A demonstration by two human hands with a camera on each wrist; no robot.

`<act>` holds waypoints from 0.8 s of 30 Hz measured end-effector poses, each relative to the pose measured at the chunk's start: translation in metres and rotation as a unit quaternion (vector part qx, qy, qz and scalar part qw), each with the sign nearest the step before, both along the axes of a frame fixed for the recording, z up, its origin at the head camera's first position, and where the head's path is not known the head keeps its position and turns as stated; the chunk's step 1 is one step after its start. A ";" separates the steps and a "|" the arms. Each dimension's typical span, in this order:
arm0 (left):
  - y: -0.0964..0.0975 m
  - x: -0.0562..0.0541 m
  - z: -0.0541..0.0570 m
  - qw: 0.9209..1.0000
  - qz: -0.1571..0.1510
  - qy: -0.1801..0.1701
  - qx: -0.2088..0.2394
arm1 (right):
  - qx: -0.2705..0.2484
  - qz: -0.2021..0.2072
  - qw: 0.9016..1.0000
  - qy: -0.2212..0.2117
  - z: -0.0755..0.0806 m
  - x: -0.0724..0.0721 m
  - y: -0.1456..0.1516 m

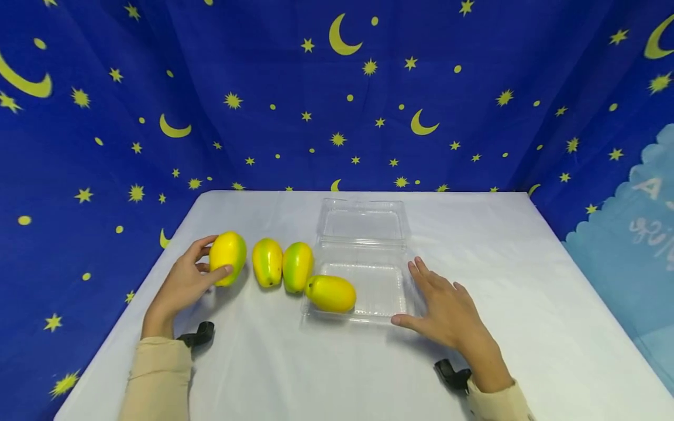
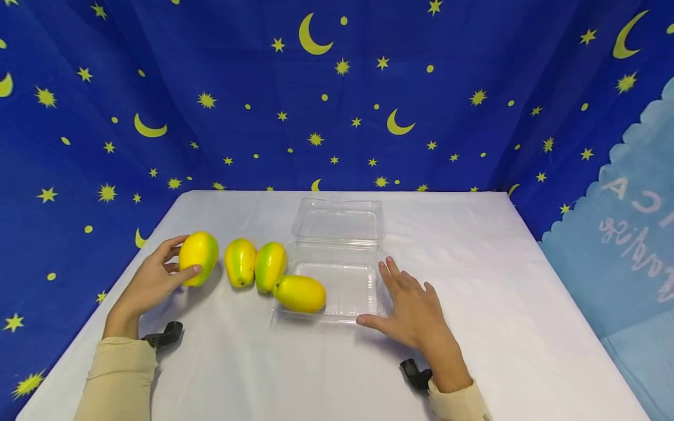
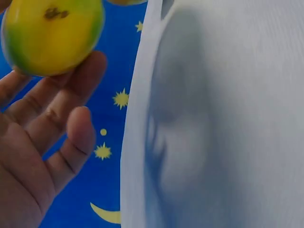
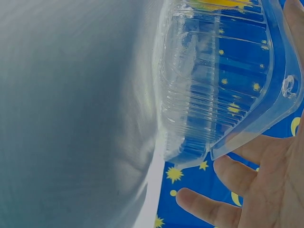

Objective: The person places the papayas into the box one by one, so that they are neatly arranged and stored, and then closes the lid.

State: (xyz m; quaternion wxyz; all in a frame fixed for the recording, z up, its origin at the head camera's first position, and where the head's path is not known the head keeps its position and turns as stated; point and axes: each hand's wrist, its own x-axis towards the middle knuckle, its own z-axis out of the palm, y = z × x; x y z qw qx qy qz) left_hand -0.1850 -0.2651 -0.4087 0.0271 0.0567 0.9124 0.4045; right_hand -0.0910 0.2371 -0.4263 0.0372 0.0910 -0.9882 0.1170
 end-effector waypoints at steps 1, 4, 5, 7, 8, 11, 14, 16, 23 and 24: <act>0.001 0.000 0.002 1.000 0.002 0.009 -0.001 | 0.002 -0.001 1.000 -0.002 0.000 -0.001 -0.001; 0.006 -0.003 0.005 0.999 0.003 0.035 0.007 | 0.004 -0.004 1.000 -0.005 0.000 -0.001 -0.002; 0.008 -0.004 0.006 0.999 0.001 0.043 0.013 | 0.006 -0.004 1.000 -0.006 0.000 -0.001 -0.002; 0.012 -0.005 0.007 0.998 -0.004 0.061 0.022 | 0.007 -0.004 1.000 -0.005 0.000 -0.001 -0.002; 0.014 -0.006 0.008 0.997 -0.007 0.070 0.025 | 0.006 -0.003 1.000 -0.006 0.000 -0.001 -0.002; 0.017 -0.006 0.010 0.995 -0.009 0.097 0.029 | 0.004 0.002 1.000 -0.007 0.000 -0.001 -0.005; 0.020 -0.008 0.015 0.993 -0.009 0.113 0.036 | 0.005 0.004 1.000 -0.009 0.000 -0.002 -0.007; 0.023 -0.010 0.019 0.992 -0.014 0.117 0.042 | 0.009 0.004 1.000 -0.010 -0.001 -0.002 -0.008; 0.045 -0.023 0.035 0.991 -0.038 0.114 0.055 | 0.015 -0.001 1.000 -0.007 -0.001 0.000 -0.005; 0.049 -0.025 0.036 0.991 -0.041 0.112 0.056 | 0.016 -0.003 1.000 -0.006 -0.001 0.000 -0.004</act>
